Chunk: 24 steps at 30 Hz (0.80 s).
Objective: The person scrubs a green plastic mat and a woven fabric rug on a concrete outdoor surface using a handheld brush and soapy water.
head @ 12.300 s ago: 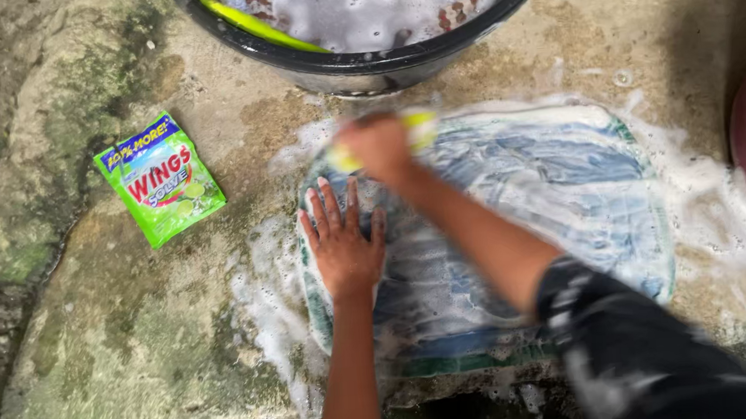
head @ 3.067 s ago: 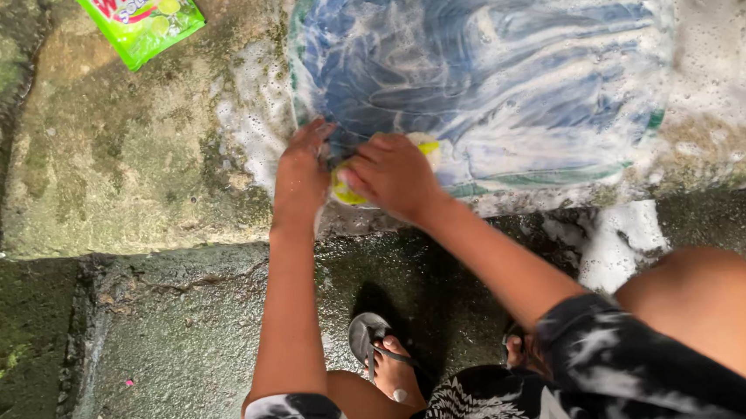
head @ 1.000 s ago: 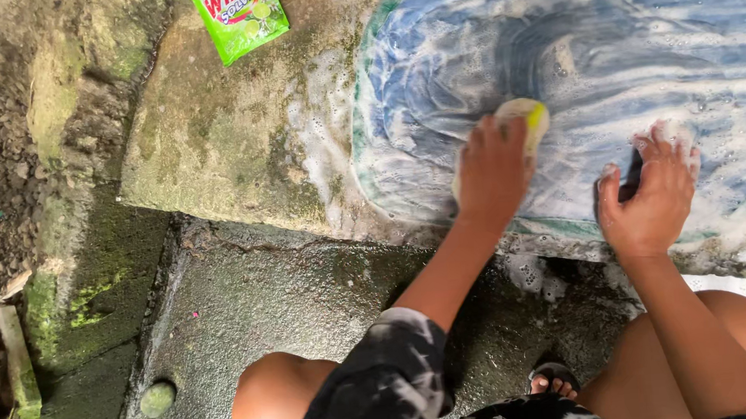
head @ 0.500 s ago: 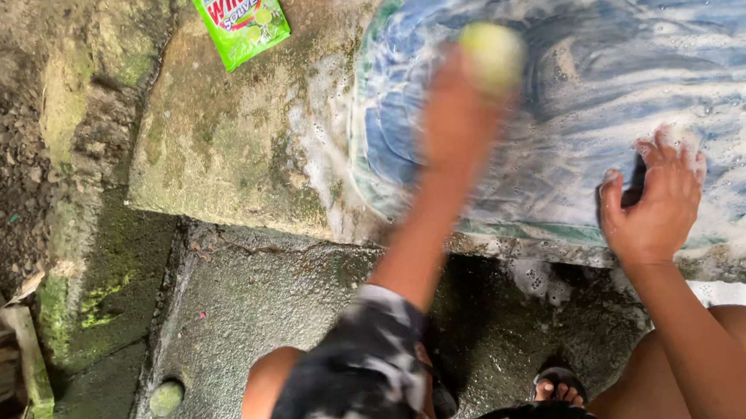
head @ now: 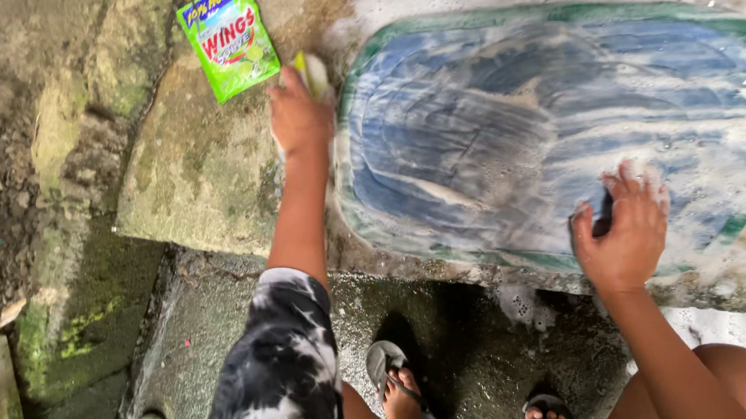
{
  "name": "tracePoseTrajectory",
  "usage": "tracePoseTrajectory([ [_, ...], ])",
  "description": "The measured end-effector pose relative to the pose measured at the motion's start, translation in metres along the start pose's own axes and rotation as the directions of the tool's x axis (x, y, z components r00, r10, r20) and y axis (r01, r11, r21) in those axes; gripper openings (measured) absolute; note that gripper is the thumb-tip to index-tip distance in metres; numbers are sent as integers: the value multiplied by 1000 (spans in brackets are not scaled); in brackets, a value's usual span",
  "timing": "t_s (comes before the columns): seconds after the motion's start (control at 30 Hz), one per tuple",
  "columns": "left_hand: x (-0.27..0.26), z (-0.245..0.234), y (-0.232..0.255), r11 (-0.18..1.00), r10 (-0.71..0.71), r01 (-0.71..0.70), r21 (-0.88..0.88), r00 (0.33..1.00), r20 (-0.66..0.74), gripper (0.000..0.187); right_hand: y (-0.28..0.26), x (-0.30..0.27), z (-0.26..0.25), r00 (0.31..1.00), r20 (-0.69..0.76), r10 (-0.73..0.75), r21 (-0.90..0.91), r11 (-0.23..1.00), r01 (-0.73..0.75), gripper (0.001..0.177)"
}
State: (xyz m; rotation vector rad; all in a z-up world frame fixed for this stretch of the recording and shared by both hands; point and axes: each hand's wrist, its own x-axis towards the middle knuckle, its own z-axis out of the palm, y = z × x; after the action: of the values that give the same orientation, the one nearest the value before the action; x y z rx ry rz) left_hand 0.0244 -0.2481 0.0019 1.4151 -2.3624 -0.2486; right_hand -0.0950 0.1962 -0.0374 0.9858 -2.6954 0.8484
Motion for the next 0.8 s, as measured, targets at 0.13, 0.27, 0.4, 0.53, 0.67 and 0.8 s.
tracePoseTrajectory([
  [0.13, -26, 79, 134, 893, 370, -361, -270, 929, -16, 90, -8, 3, -6, 999, -29, -14, 26, 1000, 15, 40],
  [0.27, -105, 145, 314, 861, 471, -433, -267, 877, 94, 70, -17, 6, -12, 999, -37, -14, 40, 999, 15, 42],
  [0.4, -91, 170, 293, 892, 397, -325, -314, 895, 204, 69, -14, 7, -13, 1000, -7, -8, 40, 999, 8, 42],
  [0.53, -8, 145, 178, 940, 333, -318, -127, 934, 128, 74, -11, 6, -10, 1000, 20, -8, 31, 1000, 8, 39],
  [0.67, 57, 55, 53, 992, 65, -85, 89, 976, 210, 64, -10, 6, -9, 999, 42, 22, 28, 999, -23, 40],
  [0.8, 63, 27, 33, 965, 50, -64, 254, 997, 62, 71, -7, 8, -7, 999, 39, 6, -27, 1000, -5, 39],
])
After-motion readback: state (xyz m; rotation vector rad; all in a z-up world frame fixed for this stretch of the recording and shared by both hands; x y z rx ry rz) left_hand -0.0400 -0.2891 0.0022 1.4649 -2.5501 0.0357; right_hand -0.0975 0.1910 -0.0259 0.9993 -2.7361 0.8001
